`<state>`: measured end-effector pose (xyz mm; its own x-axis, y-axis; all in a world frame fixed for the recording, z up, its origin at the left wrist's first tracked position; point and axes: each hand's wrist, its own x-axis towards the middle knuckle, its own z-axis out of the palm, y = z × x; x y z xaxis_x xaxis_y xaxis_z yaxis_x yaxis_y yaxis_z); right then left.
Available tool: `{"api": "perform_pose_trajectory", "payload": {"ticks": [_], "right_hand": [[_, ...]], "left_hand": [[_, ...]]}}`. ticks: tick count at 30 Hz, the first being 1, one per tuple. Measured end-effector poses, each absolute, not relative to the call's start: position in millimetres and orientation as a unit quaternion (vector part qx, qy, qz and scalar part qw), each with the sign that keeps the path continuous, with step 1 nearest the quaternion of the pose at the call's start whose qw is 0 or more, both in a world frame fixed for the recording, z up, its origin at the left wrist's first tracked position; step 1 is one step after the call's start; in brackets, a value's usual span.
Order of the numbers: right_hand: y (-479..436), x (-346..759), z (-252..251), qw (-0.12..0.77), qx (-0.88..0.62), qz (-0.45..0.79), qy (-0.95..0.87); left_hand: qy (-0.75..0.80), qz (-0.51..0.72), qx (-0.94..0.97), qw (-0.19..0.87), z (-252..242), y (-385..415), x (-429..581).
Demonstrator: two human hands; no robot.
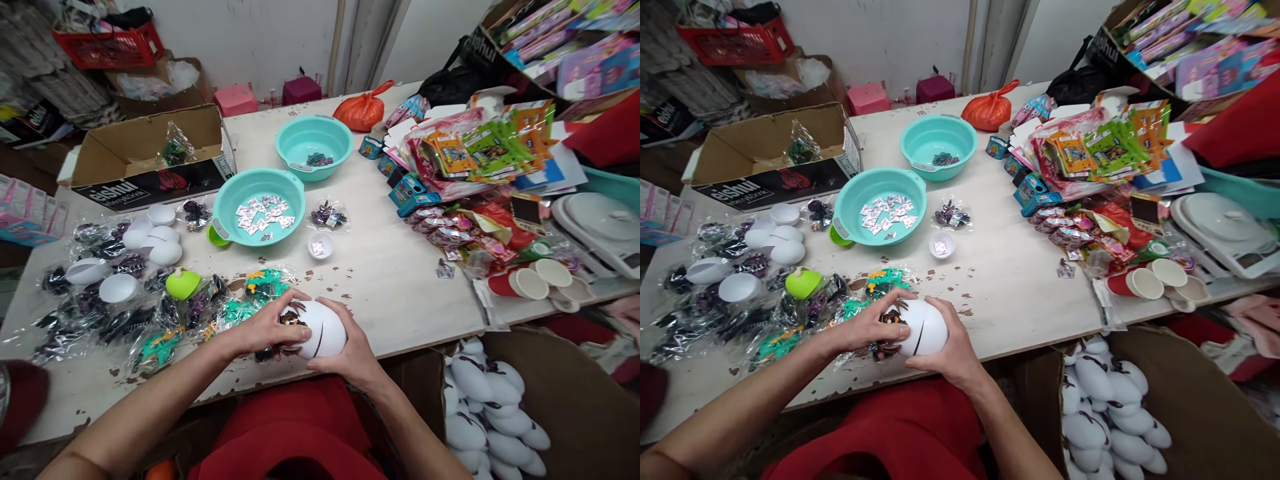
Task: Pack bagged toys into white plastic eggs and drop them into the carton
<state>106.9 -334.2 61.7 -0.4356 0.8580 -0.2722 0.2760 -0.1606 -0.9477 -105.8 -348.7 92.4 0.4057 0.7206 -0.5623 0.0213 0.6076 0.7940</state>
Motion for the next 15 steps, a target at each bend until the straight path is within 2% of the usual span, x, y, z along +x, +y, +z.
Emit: {"api": "perform_pose_trajectory", "payload": {"ticks": [5, 8, 12, 15], "right_hand": [[-330.8, 103.9, 67.8, 0.23, -0.481, 0.595, -0.602], [-327.4, 101.8, 69.9, 0.207, -0.501, 0.668, -0.51], [-323.7, 106.2, 67.6, 0.23, -0.509, 0.731, -0.393], [-320.7, 115.7, 66.7, 0.212, -0.488, 0.724, -0.439]], "left_hand": [[0.503, 0.256, 0.36, 0.743, 94.3, -356.6, -97.0], [0.527, 0.3, 0.307, 0.734, 88.6, -357.5, -85.4], [0.551, 0.301, 0.208, 0.75, 84.3, -347.4, -74.7], [0.538, 0.301, 0.123, 0.777, 87.7, -341.9, -66.4]]}}
